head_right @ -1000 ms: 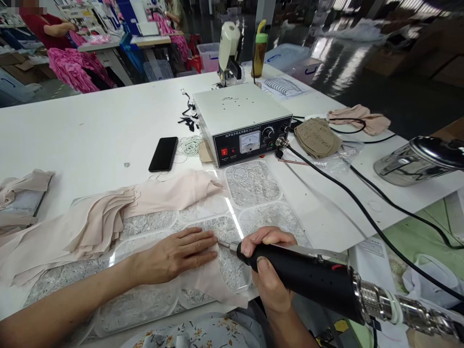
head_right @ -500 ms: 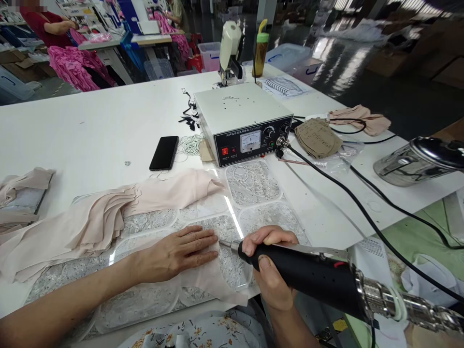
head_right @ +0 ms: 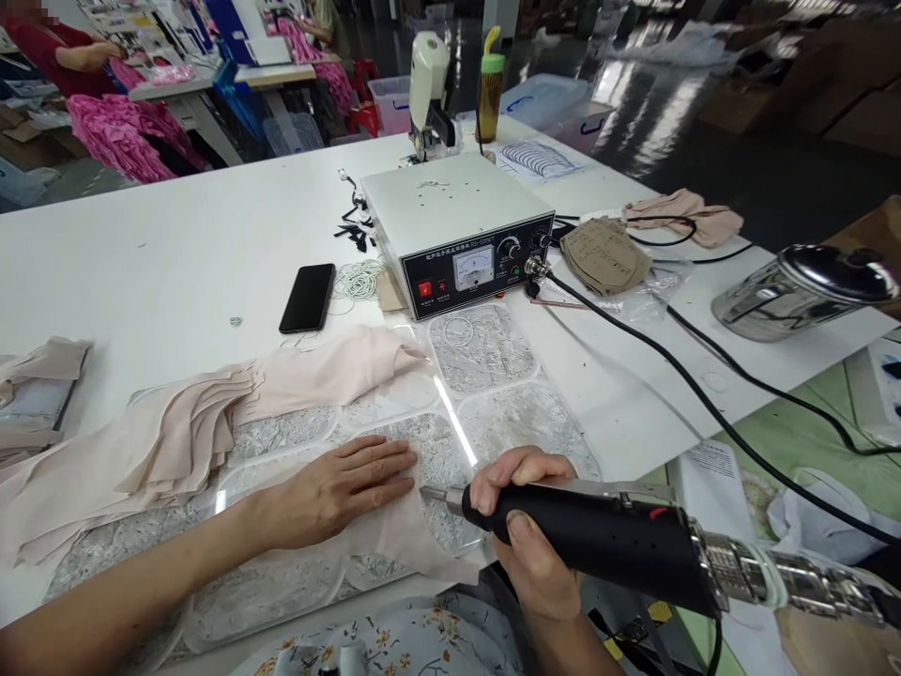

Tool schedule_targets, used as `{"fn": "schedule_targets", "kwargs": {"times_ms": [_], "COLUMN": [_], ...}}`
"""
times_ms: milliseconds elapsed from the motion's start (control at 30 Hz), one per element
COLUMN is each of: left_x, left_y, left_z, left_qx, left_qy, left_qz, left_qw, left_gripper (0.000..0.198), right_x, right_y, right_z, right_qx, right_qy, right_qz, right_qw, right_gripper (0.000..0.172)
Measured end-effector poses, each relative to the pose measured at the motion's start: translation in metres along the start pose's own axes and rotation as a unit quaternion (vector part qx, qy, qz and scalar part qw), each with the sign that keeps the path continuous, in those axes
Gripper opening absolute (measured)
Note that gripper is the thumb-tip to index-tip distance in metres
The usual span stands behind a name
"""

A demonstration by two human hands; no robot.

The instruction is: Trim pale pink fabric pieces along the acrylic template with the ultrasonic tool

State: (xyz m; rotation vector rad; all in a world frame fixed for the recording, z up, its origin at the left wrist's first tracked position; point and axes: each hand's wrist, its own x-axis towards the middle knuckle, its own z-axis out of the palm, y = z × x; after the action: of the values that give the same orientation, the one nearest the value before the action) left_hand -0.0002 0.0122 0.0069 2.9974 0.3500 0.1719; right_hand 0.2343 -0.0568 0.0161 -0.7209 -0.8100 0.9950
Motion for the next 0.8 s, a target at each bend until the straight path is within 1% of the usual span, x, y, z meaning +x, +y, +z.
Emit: {"fn": "schedule_targets", "kwargs": {"times_ms": [300,500,667,800], "left_x": [0.0004,0.0023,0.0039,0.0042], "left_y": [0.0006,0.0032,0.0076,0.0099], "left_z": [-0.0028,-0.0014,-0.0017,-0.0022], "left_qx": [0.002,-0.005,-0.008,-0.004], "left_qy": [0.017,0.033,0.044,0.063], "left_qz": [-0.002,-0.004,-0.002,-0.001], "left_qw": [1.000,0.999,0.999,0.998], "left_gripper": [0.038,0.038,0.036,0.033], "right_x": [0.0005,0.0018,0.0007,0.0000], "right_y": [-0.0031,-0.0028,-0.0050,-0.0068], "right_z": [0.0002,0.0015,0.0019,0.0015], "right_qx": [-0.003,0.005,0.011,0.015], "right_qy": [0.000,-0.003,-0.003,0.000], "right_qz": [0.000,-0.001,0.000,0.000], "right_qw": [1.000,1.000,1.000,1.000], "right_gripper": [0.009,0.009,0.010,0.010]}}
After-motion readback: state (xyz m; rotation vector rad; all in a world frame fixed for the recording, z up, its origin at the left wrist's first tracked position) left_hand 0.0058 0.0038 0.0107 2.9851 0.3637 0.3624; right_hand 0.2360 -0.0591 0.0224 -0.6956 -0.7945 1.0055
